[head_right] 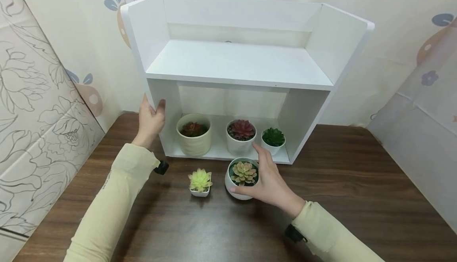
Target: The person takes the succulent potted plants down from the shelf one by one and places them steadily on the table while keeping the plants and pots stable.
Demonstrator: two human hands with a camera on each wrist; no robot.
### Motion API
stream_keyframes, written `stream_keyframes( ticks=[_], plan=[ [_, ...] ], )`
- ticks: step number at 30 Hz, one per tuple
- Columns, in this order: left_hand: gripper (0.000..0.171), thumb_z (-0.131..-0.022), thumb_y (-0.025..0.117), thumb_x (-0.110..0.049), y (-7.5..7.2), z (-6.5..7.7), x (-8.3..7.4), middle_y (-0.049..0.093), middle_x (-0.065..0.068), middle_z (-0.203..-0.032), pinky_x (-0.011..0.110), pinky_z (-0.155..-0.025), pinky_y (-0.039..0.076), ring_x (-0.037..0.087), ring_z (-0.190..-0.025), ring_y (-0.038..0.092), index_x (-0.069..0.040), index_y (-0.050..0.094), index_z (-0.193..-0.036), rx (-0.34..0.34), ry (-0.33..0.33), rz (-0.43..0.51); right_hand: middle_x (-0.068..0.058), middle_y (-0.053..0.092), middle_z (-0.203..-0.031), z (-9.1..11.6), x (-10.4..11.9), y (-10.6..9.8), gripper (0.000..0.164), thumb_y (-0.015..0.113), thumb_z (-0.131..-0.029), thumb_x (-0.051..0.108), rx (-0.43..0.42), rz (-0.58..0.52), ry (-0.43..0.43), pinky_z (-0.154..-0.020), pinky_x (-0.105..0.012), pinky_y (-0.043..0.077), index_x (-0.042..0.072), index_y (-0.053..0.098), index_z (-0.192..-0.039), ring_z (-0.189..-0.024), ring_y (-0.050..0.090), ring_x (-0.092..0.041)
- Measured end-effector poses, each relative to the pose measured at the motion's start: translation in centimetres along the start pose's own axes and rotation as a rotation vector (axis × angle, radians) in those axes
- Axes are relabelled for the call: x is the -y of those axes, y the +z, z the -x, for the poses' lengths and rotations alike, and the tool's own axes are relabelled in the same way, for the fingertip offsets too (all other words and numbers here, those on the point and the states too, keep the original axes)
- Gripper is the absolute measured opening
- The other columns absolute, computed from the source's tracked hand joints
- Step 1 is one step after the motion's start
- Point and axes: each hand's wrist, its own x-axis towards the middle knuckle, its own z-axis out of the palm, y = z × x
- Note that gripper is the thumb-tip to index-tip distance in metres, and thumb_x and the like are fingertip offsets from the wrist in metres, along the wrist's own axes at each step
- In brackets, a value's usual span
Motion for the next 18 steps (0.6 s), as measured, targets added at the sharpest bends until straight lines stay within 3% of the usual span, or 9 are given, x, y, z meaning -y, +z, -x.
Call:
stream_keyframes(
  ticks=[7, 18],
  plan=[
    [0.042, -0.095, 0.044, -0.001, -0.1, 0.0, 0.1, 0.052, 0.023, -0.130, 0.056, -0.106, 0.037, 0.038, -0.126, 0.047, -0.001, 0.041, -0.137, 0.002, 0.003, -0.011, -0.021, 0.020, -0.153, -2.0, 2.1, -1.3, 0.117, 0.083, -0.068, 0.048, 0.027, -0.008, -0.020, -0.105, -0.062, 0.032, 0.008, 0.013, -0.153, -0.141, 0.024, -0.038],
    [0.044, -0.094, 0.044, -0.001, -0.1, 0.1, -0.1, 0.051, 0.024, -0.129, 0.056, -0.105, 0.038, 0.037, -0.125, 0.047, -0.001, 0.040, -0.138, -0.006, -0.006, -0.009, -0.014, 0.037, -0.149, -5.7, 5.3, -1.4, 0.099, 0.081, -0.072, 0.045, 0.029, -0.094, -0.011, -0.107, -0.047, 0.039, 0.008, 0.029, -0.148, -0.132, 0.043, -0.032]
  ],
)
